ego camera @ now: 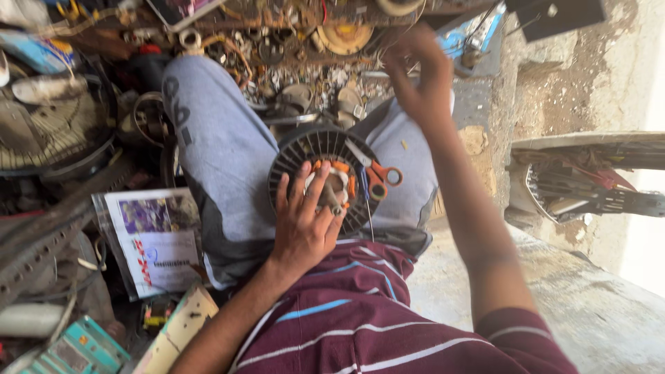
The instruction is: The person sits cross-legged and works on a fan motor stator, using a screwdriver to adjust copper windings and a pair of scissors to cut wires. They also light a match and apply the flame to the windings, then continue trimming and arranging the wires.
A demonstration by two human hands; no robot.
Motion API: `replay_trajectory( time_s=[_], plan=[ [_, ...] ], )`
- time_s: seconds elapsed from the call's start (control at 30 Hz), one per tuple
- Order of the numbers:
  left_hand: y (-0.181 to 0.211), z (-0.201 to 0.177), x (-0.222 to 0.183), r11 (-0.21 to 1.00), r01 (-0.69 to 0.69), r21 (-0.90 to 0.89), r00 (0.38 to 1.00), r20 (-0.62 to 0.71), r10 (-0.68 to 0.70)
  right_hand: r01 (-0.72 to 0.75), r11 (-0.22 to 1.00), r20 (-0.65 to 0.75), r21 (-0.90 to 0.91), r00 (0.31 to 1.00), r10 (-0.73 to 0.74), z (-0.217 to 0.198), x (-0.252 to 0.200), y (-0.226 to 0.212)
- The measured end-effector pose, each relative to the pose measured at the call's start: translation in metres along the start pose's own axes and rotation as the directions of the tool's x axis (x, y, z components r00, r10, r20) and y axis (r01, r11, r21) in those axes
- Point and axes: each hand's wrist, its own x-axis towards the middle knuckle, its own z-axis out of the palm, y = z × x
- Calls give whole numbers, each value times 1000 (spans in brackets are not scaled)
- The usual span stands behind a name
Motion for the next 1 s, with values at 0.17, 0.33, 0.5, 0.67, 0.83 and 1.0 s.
replay_trajectory(
  time_s=[0.17, 0.33, 0.5, 0.67, 0.83, 1.0],
  plan=[
    [4, -9, 6, 1000, 3, 5, 1000, 19, -3, 153, 802, 66, -578, 988, -140, 46, 119, 60],
    [4, -10, 10, 999, 53, 10, 998, 29, -53, 229, 755, -7, -615, 955, -296, 71, 139, 62],
    [6, -13, 12, 997, 53, 63, 996, 70, -57, 236, 820, 59, -521, 969, -242, 85, 138, 68],
    [4, -16, 14, 993, 5, 114, 993, 116, -18, 115, 992, -57, -60, 991, -118, 139, 157, 64],
    [0, -18, 9, 986, -55, 157, 982, 186, 25, -41, 942, -33, -334, 999, 31, 137, 151, 42],
    [-7, -22, 9, 995, -11, 101, 989, 147, -4, 38, 642, 71, -766, 997, 26, 105, 134, 33]
  ],
)
